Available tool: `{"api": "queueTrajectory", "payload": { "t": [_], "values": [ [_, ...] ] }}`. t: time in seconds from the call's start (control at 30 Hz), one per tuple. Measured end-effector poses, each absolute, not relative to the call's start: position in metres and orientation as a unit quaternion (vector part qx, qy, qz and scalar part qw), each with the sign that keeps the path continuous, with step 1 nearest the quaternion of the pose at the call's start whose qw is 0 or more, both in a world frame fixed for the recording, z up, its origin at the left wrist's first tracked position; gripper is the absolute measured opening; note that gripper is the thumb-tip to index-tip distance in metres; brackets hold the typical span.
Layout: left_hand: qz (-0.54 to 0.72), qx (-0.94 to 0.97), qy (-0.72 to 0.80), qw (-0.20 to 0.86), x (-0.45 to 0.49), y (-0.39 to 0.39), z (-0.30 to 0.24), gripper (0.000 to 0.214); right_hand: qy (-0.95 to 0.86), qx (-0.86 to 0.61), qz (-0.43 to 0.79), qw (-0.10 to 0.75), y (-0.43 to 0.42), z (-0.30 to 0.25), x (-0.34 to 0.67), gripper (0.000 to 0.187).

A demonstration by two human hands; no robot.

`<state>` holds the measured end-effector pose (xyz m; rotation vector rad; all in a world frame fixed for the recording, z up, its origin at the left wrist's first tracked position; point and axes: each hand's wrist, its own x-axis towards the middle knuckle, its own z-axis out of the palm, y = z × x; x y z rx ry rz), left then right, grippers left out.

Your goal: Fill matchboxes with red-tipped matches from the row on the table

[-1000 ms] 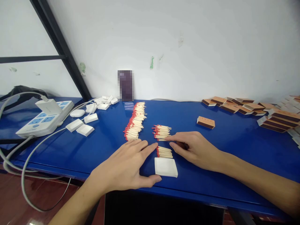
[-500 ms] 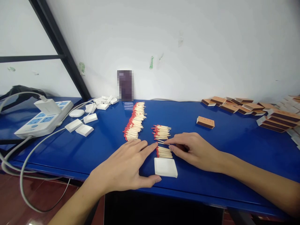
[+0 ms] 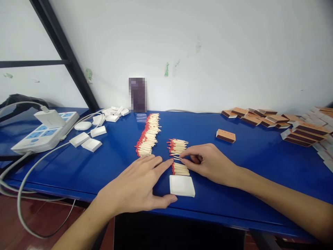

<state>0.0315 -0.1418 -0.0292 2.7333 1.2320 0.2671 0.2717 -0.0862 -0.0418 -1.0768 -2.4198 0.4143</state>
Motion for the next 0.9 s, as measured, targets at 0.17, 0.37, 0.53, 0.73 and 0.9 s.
{"api": "queueTrajectory", "payload": {
  "t": [0.17,0.37,0.53,0.73,0.9],
  "values": [
    [0.087,0.908,0.406,0.056,0.0309,-0.142,-0.0308,0.075,-0.874,-0.391,0.169,0.233,-0.0839,-0.0425,0.2692,0.017],
    [0.085,0.907,0.407,0.063,0.0322,-0.142,-0.0297,0.074,-0.867,-0.39,0.171,0.261,-0.0814,-0.0446,0.2702,0.021],
    [0.096,0.91,0.401,0.052,0.0312,-0.1408,-0.0312,0.072,-0.872,-0.38,0.17,0.256,-0.0833,-0.046,0.2715,0.02],
    [0.091,0.909,0.404,0.039,0.0299,-0.1414,-0.0331,0.074,-0.872,-0.377,0.168,0.265,-0.0838,-0.0466,0.273,0.019],
    [0.094,0.902,0.418,0.056,0.0308,-0.141,-0.031,0.075,-0.875,-0.371,0.153,0.271,-0.0829,-0.046,0.2731,0.02]
  ]
}}
